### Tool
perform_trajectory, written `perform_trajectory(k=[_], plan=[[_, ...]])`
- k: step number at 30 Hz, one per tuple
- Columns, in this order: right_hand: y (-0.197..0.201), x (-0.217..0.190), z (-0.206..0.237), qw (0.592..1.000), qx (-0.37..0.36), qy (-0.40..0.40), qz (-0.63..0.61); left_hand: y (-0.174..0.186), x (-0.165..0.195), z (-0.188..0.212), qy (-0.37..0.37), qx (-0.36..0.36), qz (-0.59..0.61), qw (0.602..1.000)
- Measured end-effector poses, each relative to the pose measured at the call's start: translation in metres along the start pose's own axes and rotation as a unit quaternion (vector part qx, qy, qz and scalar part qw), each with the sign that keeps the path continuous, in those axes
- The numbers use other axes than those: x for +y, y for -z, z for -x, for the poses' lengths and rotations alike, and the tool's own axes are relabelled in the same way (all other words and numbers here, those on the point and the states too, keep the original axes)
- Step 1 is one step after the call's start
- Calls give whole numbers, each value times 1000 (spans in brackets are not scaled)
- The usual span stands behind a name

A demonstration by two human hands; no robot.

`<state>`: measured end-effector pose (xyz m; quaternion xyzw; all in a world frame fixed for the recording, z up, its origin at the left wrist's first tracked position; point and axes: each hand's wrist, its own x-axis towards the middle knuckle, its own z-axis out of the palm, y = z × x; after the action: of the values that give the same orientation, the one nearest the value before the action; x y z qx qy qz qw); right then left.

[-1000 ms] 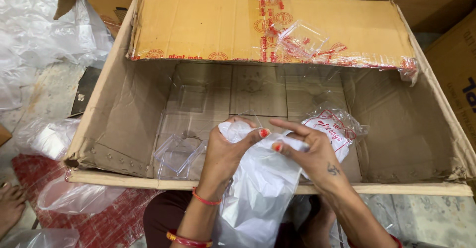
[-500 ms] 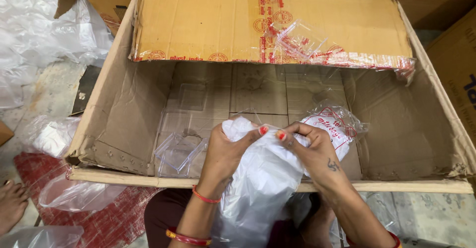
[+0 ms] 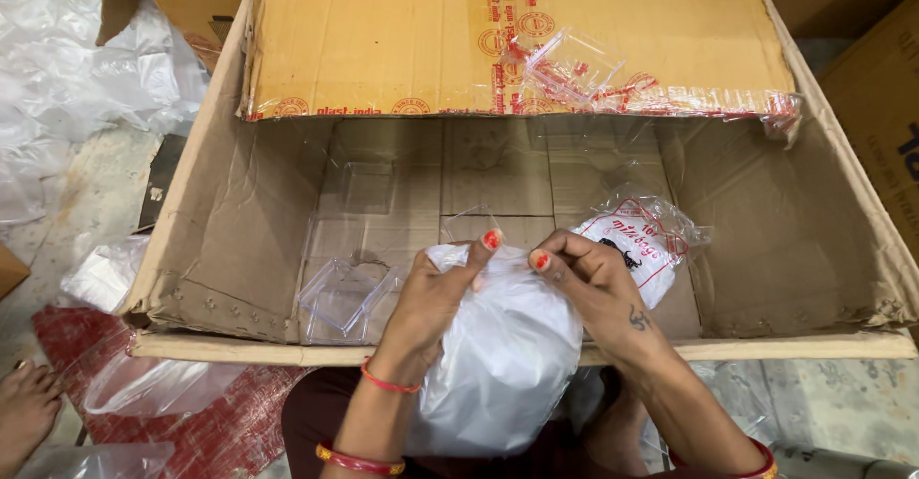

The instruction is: The person sits on the floor in front of an open cardboard box and packs clear plastic containers into white plastic bags, placing each filled bag back into the box. They repeatedly open bags, insert containers, and set filled bags aside.

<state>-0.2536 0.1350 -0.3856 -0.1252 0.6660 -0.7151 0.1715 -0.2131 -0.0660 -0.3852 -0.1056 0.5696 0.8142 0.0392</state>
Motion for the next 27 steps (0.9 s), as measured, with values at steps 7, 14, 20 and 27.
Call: perform_trajectory(k=[7,14,20,27], plan=[[3,18,9,961,-31,15,-275,5,2,5,38,-60,115,991],[39,-6,3,898,-3,-36,-438,26,33,2,60,-55,131,988],[24,-15,-37,985,-81,29,147,42,39,-24,20,31,-397,917],[-3,8,-53,784,-227,-164,553,33,23,-48,153,-71,-605,778]])
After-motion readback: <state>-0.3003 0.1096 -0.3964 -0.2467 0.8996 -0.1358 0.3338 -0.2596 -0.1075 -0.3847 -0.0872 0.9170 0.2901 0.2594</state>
